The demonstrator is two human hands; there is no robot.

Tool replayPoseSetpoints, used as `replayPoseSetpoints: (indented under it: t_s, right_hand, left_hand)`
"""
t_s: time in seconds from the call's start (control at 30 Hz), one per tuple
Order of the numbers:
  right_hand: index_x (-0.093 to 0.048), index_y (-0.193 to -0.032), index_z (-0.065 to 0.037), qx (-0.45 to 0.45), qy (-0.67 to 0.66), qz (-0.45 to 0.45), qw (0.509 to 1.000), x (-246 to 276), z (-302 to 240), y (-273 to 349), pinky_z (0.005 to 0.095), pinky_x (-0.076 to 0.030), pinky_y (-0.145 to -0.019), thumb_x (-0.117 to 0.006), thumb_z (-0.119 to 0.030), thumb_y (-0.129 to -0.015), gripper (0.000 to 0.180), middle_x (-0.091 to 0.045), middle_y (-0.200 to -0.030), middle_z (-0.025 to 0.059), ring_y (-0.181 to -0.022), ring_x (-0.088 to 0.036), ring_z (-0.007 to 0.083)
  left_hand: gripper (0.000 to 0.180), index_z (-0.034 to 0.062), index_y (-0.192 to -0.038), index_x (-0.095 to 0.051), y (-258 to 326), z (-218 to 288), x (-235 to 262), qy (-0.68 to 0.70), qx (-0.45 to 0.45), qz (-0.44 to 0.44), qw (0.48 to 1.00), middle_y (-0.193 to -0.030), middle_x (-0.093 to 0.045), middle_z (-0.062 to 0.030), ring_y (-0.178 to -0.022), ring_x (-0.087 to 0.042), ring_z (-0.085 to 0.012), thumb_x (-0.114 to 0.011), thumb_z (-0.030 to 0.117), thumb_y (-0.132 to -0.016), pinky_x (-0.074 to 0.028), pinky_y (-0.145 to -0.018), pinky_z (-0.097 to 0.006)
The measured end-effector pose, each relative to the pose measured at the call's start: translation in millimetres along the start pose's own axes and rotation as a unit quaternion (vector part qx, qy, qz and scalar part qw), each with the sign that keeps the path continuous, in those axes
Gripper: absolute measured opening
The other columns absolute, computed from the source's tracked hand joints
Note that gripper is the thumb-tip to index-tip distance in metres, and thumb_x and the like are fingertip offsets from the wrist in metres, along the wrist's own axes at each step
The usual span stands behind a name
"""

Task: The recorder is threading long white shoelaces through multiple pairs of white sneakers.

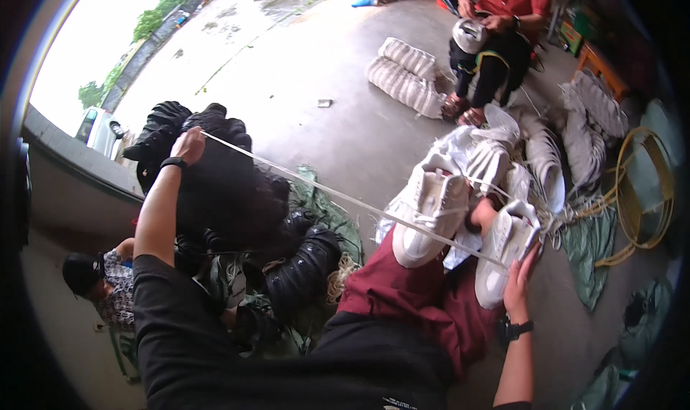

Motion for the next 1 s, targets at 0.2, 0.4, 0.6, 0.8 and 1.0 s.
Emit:
replayPoseSetpoints:
  t_s: [0.2, 0.4, 0.6, 0.8, 1.0]
  right_hand:
    - [-0.001, -0.152, 0.001, 0.016, 0.004, -0.013, 1.0, -16.5, 41.0, -50.3, 0.038, -0.007, -0.118, -0.036, -0.026, -0.104, 0.065, -0.004, -0.159, 0.0214, -0.148, -0.004, 0.0317]
    - [-0.003, -0.151, 0.004, 0.023, 0.034, 0.009, 0.999, 7.1, 70.7, -53.8, 0.0387, -0.009, -0.118, -0.037, -0.025, -0.103, 0.066, -0.008, -0.158, 0.0255, -0.147, -0.007, 0.0352]
    - [-0.002, -0.151, 0.004, 0.005, 0.033, 0.008, 0.999, 26.6, 92.4, -56.4, 0.0377, -0.011, -0.118, -0.038, -0.024, -0.103, 0.066, -0.008, -0.158, 0.0249, -0.147, -0.009, 0.034]
    - [-0.016, -0.151, -0.001, 0.048, 0.197, 0.047, 0.978, 49.3, 85.3, -66.2, 0.0495, -0.014, -0.117, -0.053, -0.011, -0.092, 0.07, -0.013, -0.155, 0.0284, -0.144, -0.014, 0.0453]
    - [-0.059, -0.13, -0.015, 0.144, 0.203, -0.069, 0.966, 66.5, 57.2, -85.2, 0.0562, -0.014, -0.116, -0.061, -0.005, -0.085, 0.046, -0.025, -0.157, 0.0122, -0.145, -0.014, 0.0412]
  left_hand:
    - [0.024, -0.0002, -0.101, -0.059, -27.1, -2.1, -60.3, -0.1, -0.191, 0.097, 0.972, -0.11, -0.063, -0.0237, -0.099, -0.062, -0.0386, -0.04, 0.014, -0.096, -0.051, -0.083, -0.045]
    - [0.035, 0.0008, -0.1, -0.055, -37.0, 43.1, -71.5, 0.001, -0.047, 0.108, 0.993, -0.106, -0.062, -0.0271, -0.104, -0.057, -0.0448, -0.037, 0.03, -0.097, -0.046, -0.085, -0.052]
    - [0.029, 0.0022, -0.101, -0.055, -41.9, 63.8, -65.1, -0.04, -0.008, 0.076, 0.996, -0.101, -0.063, -0.0293, -0.098, -0.059, -0.0466, -0.039, 0.026, -0.096, -0.047, -0.08, -0.055]
    - [0.032, 0.0031, -0.096, -0.058, -37.8, 91.7, -68.9, -0.054, 0.016, 0.142, 0.988, -0.101, -0.066, -0.0233, -0.096, -0.063, -0.0417, -0.046, 0.032, -0.094, -0.05, -0.076, -0.051]
    - [0.033, 0.0006, -0.102, -0.057, -37.5, 117.6, -59.1, 0.022, 0.017, 0.181, 0.983, -0.102, -0.065, -0.0234, -0.098, -0.061, -0.0429, -0.037, 0.027, -0.098, -0.047, -0.077, -0.053]
Point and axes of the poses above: each hand's wrist, its own y-axis away from the middle knuckle, its own x-axis out of the back of the hand, z = x × y, the point moved 2 cm from there along -y, towards the middle knuckle
